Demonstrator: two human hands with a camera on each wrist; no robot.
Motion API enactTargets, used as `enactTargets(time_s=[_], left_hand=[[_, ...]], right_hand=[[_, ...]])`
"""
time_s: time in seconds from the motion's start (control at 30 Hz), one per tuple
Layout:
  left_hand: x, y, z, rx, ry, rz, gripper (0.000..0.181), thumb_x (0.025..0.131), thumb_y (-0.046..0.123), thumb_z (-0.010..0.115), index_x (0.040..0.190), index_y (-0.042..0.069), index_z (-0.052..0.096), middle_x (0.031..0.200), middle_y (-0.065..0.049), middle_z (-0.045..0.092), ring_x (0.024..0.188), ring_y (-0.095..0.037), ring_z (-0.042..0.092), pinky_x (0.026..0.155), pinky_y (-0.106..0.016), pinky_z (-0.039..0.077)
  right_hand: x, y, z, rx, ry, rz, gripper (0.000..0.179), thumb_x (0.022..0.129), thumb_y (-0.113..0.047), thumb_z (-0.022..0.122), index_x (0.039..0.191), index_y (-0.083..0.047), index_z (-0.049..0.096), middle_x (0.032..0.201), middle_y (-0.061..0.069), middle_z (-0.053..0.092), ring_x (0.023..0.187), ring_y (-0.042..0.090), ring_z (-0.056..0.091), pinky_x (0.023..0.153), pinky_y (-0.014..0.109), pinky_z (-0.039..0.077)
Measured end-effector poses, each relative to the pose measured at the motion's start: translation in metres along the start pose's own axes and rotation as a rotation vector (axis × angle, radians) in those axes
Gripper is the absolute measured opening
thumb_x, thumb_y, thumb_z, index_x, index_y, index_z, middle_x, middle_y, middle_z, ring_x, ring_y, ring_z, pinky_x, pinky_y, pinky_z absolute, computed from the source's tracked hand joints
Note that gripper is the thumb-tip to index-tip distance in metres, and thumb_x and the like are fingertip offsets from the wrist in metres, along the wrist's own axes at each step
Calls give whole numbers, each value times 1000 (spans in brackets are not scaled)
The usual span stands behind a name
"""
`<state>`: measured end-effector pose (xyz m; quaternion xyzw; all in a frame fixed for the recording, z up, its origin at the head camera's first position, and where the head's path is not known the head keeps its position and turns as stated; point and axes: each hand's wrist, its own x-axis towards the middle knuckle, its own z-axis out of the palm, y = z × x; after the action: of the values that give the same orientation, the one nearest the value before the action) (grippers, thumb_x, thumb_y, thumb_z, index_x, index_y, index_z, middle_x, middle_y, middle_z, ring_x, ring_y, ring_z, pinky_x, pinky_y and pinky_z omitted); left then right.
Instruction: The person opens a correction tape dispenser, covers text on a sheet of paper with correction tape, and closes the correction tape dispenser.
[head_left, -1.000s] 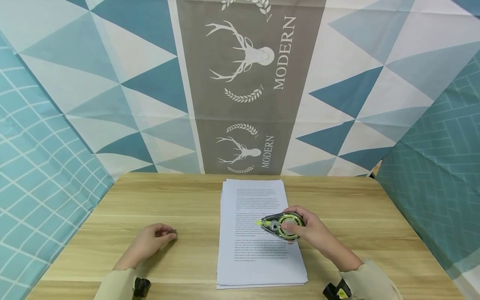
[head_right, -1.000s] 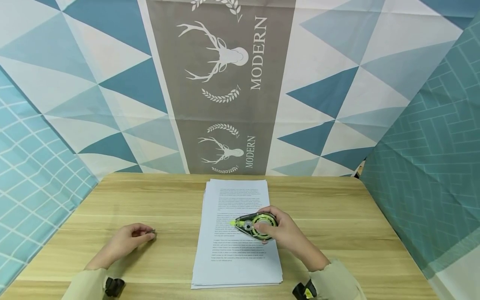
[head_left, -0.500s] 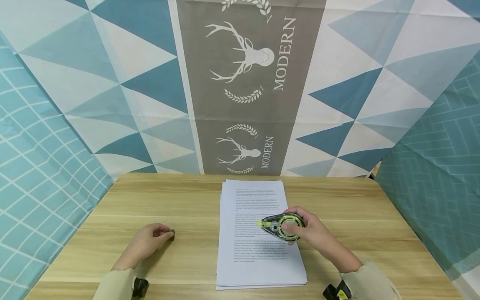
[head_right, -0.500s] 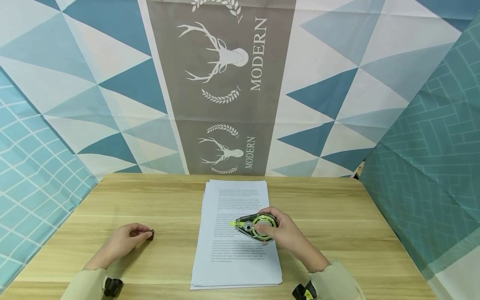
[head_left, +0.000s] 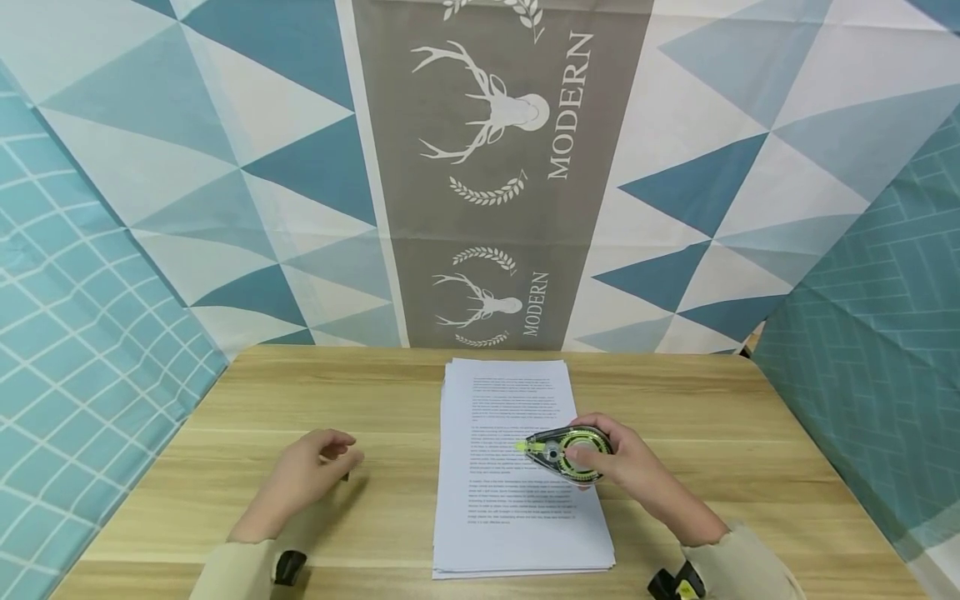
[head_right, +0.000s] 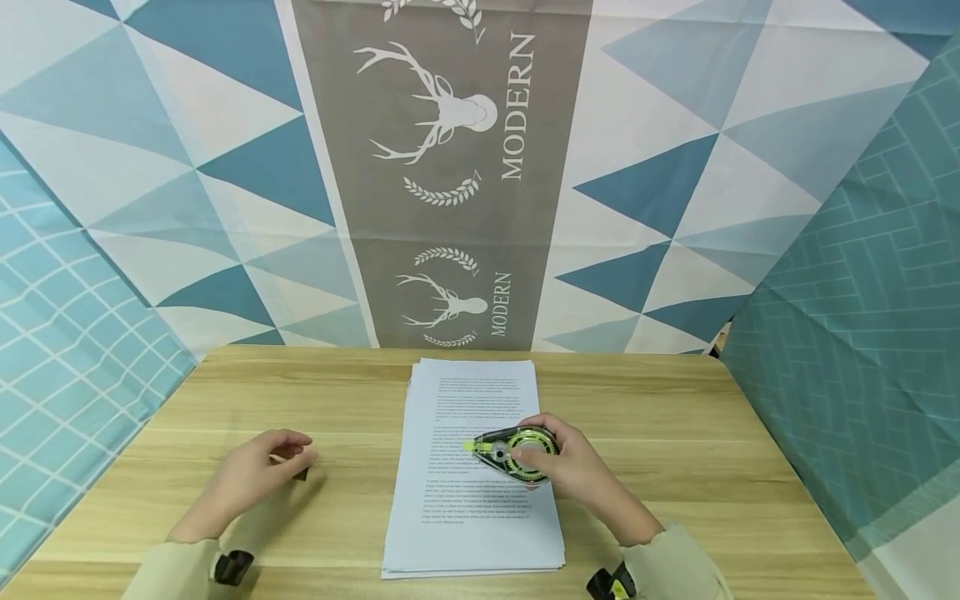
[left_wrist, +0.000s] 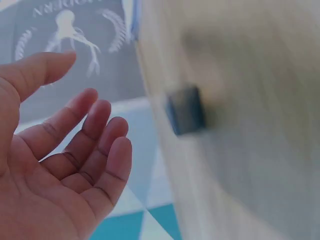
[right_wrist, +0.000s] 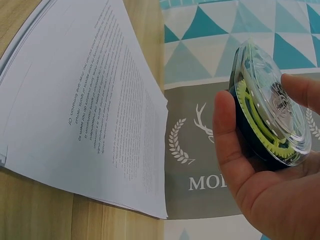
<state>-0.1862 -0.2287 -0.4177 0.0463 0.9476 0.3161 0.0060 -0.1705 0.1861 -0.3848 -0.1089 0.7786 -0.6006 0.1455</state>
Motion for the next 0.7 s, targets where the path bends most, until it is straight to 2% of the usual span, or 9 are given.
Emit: enactTargets(time_s=[0.13,0.37,0.57,0.7], left_hand=[[2,19,7,-32,19,91,36,85,31,67,109,5,65,105,-9,64,97,-23,60,81,-38,52],[7,49,32,-63,25,247,25,81,21,73,101,8,67,100,-2,65,95,-18,60,84,-36,51],[9,65,52,-77,-27,369,24,80,19,73,99,7,67,97,-2,64,92,-20,61,83,-35,51],[9,73,64,-105,-92,401,24,80,22,72,99,7,66,98,-1,63,94,-19,60,84,-36,50]], right_hand=[[-1,1,-1,5,-4,-5,47,89,-20,63,123,5,44,107,19,58,80,19,60,65,34,55],[-2,3,-3,18,-18,-10,47,89,-19,62,124,6,44,107,20,58,78,20,60,65,36,55],[-3,3,-4,25,-18,-6,47,89,-19,62,124,6,43,108,20,59,79,19,60,65,35,55],[-3,3,-3,25,-18,-6,47,89,-19,62,124,6,44,107,20,59,78,19,61,65,36,55]])
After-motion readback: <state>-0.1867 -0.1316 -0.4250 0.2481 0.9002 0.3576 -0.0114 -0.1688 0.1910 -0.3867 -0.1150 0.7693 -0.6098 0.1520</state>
